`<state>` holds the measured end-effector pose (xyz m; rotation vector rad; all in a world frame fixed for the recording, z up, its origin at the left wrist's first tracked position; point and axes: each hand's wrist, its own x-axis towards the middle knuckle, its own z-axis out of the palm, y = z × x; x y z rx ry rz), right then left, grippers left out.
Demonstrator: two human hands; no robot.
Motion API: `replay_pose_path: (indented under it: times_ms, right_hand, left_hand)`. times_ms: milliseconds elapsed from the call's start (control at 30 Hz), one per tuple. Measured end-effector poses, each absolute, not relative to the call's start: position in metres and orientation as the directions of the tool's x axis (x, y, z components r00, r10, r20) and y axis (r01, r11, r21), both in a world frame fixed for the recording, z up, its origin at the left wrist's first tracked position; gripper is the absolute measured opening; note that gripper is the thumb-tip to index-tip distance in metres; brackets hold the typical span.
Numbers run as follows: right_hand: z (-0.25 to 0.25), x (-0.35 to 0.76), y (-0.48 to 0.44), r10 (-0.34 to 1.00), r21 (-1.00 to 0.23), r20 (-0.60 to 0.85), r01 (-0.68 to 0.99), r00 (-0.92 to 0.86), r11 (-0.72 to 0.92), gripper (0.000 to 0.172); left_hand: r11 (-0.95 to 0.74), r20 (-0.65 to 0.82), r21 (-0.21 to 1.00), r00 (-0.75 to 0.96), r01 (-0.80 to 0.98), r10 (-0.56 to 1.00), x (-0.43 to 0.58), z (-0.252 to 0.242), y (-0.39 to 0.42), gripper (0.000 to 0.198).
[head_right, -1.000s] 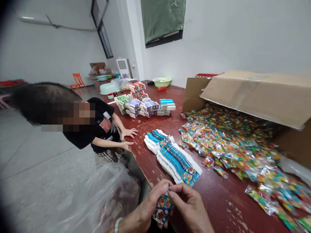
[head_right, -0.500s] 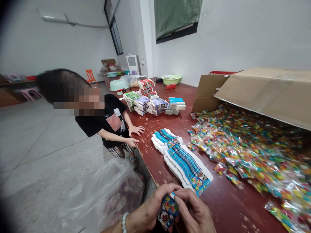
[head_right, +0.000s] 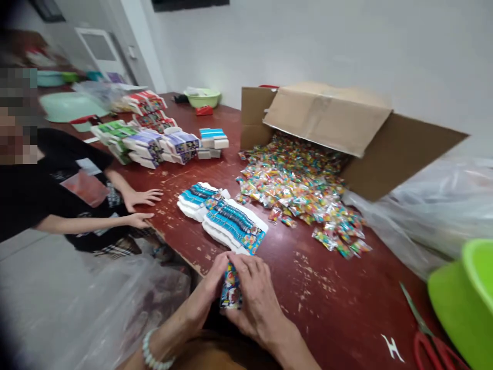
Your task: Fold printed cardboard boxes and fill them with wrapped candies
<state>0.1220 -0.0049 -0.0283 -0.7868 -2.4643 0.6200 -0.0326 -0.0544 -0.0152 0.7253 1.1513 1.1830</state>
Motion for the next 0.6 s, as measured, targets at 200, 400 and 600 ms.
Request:
replay_pose_path:
  times_ms: [200,400,600]
  right_hand:
    - [-0.044,0.173,0.045,0.775,-0.553,0.208,0.582,-0.596,0.596,0.087]
    - [-0.055,0.125,0.11,0.901,-0.495,0.175,0.756,-0.397,0.429,0.062]
    - [-0.065,0.117,0.121,0.954,-0.714,0.174,0.636,-0.242,0.292,0.054]
  left_hand:
    - [0.085,0.087,0.717,-0.21,0.692,0.974,-0.043,-0.02,-0.028,0.042]
    - [0.048,0.277,0.142,-0.086,0.989,0.957,-0.041,-0.041,-0.004,0.039]
    - [0.062,0.263,0.049,-0.073,0.997,0.962,-0.041,-0.044,-0.003,0.042]
